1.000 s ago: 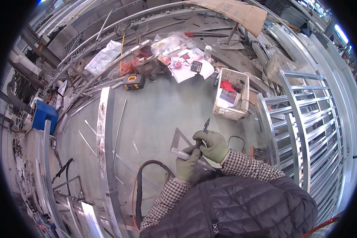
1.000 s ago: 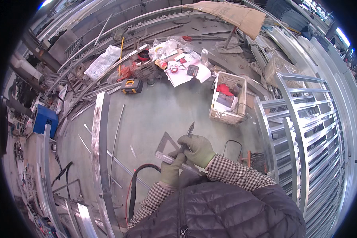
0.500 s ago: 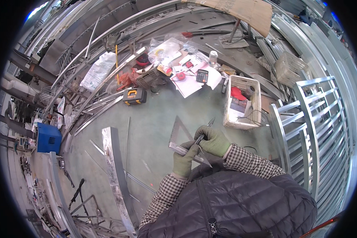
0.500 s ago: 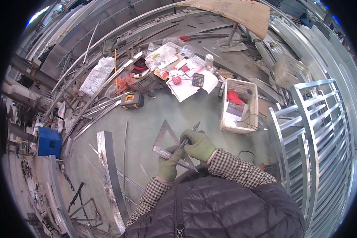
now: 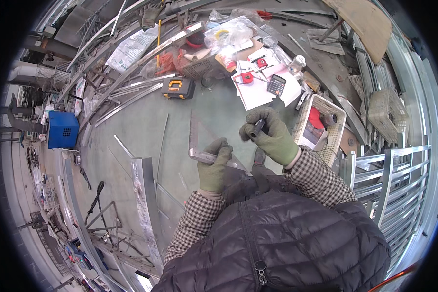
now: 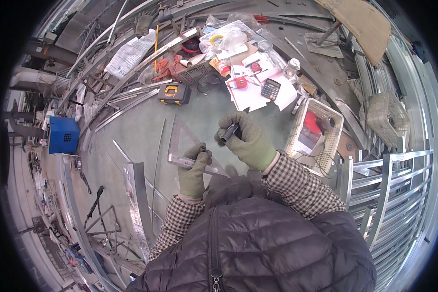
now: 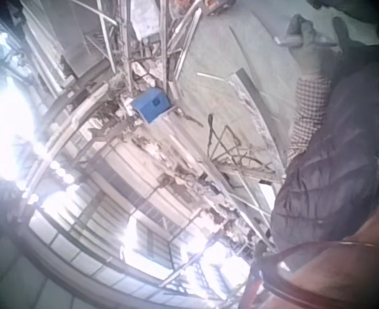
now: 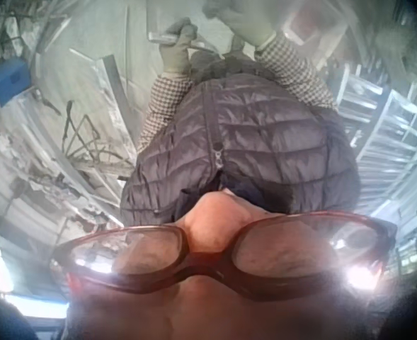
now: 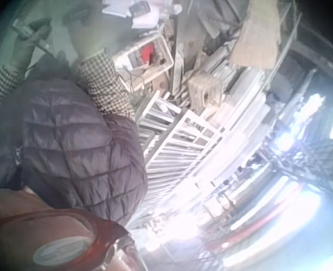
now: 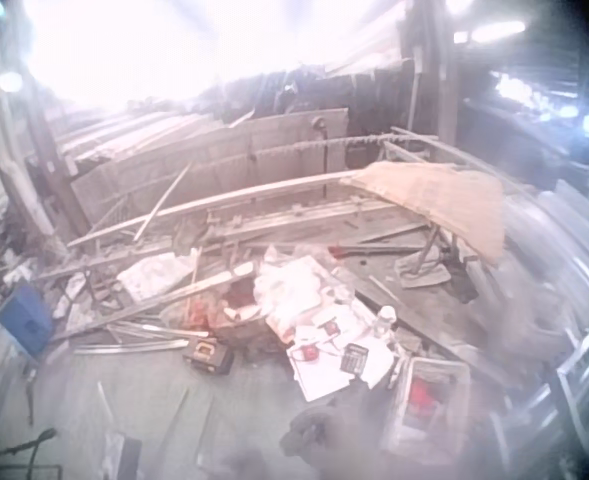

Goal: The person marks a metal profile with a marker and ruler, then carries and positions several metal bars into a frame structure on the floor. They align and fit the bars into place, adjusting positions to assemble the frame.

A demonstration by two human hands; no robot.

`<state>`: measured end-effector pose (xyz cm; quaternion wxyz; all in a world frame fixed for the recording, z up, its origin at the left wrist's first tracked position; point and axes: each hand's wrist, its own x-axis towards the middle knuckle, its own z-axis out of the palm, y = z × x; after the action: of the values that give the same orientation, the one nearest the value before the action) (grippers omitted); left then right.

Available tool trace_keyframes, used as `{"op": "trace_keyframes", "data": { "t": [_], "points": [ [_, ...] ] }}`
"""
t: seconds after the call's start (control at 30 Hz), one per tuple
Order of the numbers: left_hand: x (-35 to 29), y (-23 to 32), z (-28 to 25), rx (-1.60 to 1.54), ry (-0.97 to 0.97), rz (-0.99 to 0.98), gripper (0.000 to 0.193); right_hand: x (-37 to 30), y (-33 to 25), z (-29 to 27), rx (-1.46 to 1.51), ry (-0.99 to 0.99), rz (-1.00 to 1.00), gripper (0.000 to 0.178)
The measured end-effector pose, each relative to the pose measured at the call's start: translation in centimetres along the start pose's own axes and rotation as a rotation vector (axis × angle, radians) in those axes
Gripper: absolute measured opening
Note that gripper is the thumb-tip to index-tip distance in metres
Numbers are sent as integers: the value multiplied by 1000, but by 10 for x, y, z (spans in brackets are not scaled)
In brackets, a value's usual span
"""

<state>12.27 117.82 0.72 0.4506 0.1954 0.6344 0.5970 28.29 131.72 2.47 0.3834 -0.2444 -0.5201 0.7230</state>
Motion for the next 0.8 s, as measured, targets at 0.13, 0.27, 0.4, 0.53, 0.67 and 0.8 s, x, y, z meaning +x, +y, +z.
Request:
{"op": "trace_keyframes", "data": {
  "t": [0.13, 0.27, 0.4, 0.53, 0.67, 0.8],
  "points": [
    [43, 21, 4, -59, -199, 42, 42, 19, -26, -2, 66, 5, 150, 44],
    [80, 37, 11, -43, -213, -6, 40, 56, -31, 0, 25, 24, 160, 51],
    [127, 56, 18, -44, -324, 57, 38, 93, -38, 4, 21, 56, 158, 44],
    [170, 71, 21, -36, -402, 98, 37, 126, -41, 3, -146, 126, 68, 52],
    [199, 86, 15, 4, -517, 38, 36, 144, -35, 6, -44, 131, 147, 42],
    [216, 91, 12, -41, -528, -12, 32, 166, -29, -2, -121, 80, 249, 46]
  ]
}}
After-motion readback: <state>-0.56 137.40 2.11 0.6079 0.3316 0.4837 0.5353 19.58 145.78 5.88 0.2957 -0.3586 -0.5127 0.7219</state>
